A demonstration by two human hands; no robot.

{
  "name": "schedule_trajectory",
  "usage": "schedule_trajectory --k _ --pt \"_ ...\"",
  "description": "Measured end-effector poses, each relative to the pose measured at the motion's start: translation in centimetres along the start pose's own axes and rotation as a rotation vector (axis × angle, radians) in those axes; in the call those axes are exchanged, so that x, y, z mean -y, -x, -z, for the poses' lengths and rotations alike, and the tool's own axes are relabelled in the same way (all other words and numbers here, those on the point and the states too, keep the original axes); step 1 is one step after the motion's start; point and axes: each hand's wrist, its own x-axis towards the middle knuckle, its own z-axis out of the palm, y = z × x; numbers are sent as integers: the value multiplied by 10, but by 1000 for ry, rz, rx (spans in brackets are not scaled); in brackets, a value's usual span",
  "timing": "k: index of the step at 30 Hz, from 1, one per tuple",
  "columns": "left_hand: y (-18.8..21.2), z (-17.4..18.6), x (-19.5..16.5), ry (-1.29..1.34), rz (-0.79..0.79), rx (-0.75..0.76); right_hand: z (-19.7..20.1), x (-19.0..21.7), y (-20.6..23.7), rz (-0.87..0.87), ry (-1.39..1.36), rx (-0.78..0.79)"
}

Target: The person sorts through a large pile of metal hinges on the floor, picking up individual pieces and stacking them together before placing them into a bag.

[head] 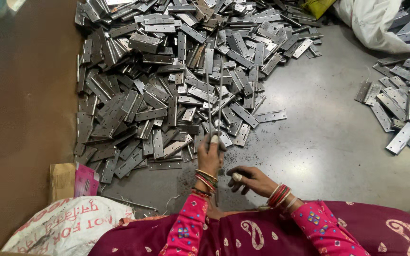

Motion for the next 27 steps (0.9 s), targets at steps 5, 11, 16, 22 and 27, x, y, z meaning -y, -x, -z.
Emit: schedule_trajectory --k 5,11,16,22,27 --pt "-22 -27 47 228 121 105 -7 -10 -9 45 -92 -88" --pt "-16 -8 123 -573 10 80 10 -25 -24 -3 -154 -149" --pt "11 19 114 -730 -70 -125 13 -9 -18 31 -35 -288" --pt "33 11 31 -908 -82 -195 25 21 -11 -12 128 -616" --pt "-71 -22 -40 -1115 230 -24 17 22 -11 85 272 -646"
